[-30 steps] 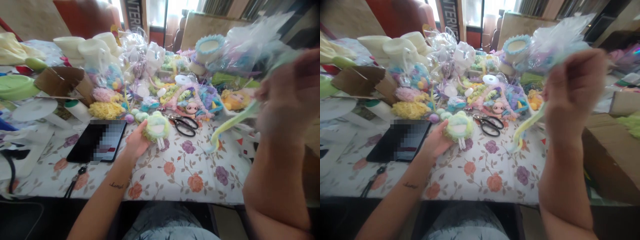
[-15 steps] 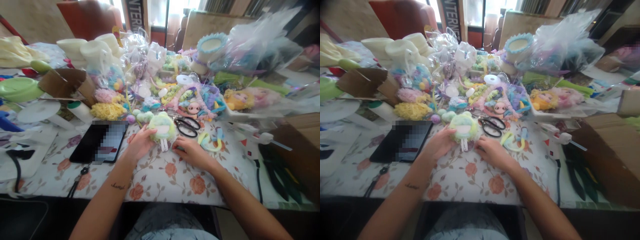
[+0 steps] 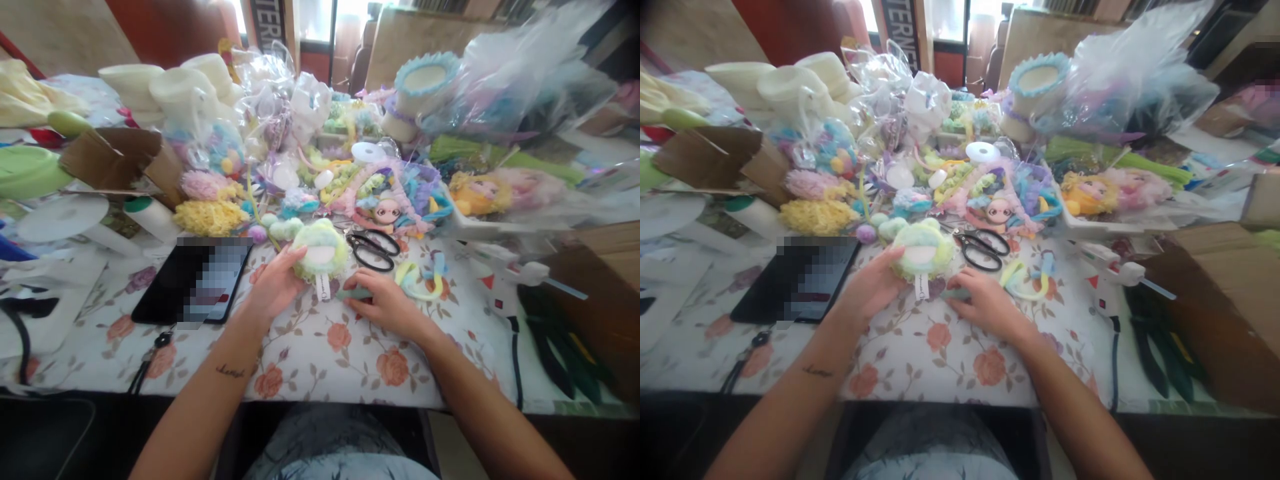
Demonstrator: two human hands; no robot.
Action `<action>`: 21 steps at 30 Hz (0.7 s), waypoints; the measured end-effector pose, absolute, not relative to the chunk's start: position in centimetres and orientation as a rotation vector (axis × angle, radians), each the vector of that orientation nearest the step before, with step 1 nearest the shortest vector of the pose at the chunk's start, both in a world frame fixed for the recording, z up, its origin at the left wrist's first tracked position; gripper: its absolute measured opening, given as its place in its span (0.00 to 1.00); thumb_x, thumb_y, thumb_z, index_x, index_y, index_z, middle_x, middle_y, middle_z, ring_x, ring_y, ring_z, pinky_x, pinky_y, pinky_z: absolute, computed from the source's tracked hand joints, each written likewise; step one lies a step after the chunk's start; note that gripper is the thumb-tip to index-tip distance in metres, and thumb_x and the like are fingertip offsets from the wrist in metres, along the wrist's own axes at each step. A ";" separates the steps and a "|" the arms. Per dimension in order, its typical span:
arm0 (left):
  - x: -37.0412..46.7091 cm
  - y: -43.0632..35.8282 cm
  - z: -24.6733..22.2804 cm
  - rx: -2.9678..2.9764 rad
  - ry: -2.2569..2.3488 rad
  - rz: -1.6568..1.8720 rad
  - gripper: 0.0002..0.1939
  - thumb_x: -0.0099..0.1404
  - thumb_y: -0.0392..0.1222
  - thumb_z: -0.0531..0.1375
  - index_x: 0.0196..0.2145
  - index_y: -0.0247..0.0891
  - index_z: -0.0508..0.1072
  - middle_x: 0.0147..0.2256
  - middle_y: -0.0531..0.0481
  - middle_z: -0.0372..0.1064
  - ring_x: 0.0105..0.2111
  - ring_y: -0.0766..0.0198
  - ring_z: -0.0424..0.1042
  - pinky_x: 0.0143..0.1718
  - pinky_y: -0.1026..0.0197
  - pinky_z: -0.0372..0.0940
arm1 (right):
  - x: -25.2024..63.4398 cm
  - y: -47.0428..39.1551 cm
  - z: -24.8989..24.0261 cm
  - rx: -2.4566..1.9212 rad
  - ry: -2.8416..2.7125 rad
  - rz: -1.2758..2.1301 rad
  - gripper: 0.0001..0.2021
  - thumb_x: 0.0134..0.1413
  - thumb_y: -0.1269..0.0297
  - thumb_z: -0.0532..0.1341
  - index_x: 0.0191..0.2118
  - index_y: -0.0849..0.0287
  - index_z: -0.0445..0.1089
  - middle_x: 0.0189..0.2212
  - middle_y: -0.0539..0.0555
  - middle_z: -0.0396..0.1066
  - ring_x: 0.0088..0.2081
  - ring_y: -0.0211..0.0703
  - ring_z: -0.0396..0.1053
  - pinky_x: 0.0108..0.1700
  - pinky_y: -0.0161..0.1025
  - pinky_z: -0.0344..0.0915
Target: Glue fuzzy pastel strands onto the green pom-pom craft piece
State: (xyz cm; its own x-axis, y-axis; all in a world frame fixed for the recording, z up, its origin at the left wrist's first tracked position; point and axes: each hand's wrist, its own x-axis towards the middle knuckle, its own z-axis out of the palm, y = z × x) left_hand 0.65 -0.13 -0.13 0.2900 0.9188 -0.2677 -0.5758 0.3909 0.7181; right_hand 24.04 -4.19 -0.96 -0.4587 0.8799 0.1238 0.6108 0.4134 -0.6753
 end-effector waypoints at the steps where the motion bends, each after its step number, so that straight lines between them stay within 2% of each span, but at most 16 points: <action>1: 0.7 -0.1 -0.1 0.546 0.739 1.066 0.26 0.71 0.37 0.64 0.66 0.37 0.72 0.55 0.42 0.81 0.56 0.50 0.79 0.56 0.52 0.75 | 23.9 -4.3 -0.9 -1.276 -2.200 0.775 0.04 0.62 0.71 0.67 0.41 0.57 0.74 0.41 0.54 0.75 0.39 0.45 0.75 0.42 0.39 0.68; 5: 0.6 -0.1 -0.1 0.534 0.720 1.054 0.25 0.75 0.39 0.61 0.68 0.38 0.69 0.55 0.42 0.80 0.58 0.50 0.77 0.58 0.50 0.74 | 23.2 -4.5 -0.8 -1.346 -2.216 0.723 0.01 0.64 0.69 0.66 0.40 0.57 0.75 0.41 0.55 0.75 0.36 0.43 0.73 0.39 0.38 0.66; 9: 0.7 -0.2 -0.2 0.562 0.725 1.055 0.25 0.77 0.40 0.58 0.69 0.39 0.67 0.57 0.42 0.79 0.60 0.50 0.76 0.61 0.49 0.72 | 22.6 -4.6 -1.2 -1.399 -2.229 0.615 0.03 0.65 0.69 0.65 0.39 0.57 0.76 0.40 0.55 0.75 0.39 0.45 0.75 0.39 0.38 0.66; 13: 0.8 -0.1 -0.3 0.574 0.730 1.133 0.23 0.77 0.41 0.59 0.68 0.42 0.69 0.58 0.43 0.78 0.61 0.51 0.75 0.61 0.50 0.72 | 22.4 -4.6 -1.7 -1.377 -2.264 0.567 0.05 0.66 0.70 0.63 0.38 0.57 0.76 0.39 0.55 0.75 0.39 0.45 0.76 0.41 0.38 0.66; 18: 0.7 0.2 -0.3 0.565 0.740 1.192 0.25 0.75 0.41 0.62 0.68 0.46 0.69 0.58 0.45 0.77 0.61 0.50 0.75 0.60 0.49 0.73 | 22.8 -4.5 -1.8 -1.315 -2.214 0.662 0.07 0.69 0.70 0.62 0.36 0.57 0.75 0.38 0.54 0.74 0.38 0.43 0.75 0.42 0.38 0.67; 21: 0.7 0.2 -0.3 0.587 0.732 1.181 0.27 0.74 0.42 0.64 0.68 0.45 0.69 0.59 0.44 0.77 0.61 0.50 0.74 0.60 0.49 0.73 | 23.5 -4.3 -1.1 -1.223 -2.048 0.771 0.07 0.68 0.67 0.63 0.35 0.56 0.75 0.37 0.53 0.74 0.38 0.43 0.74 0.43 0.39 0.69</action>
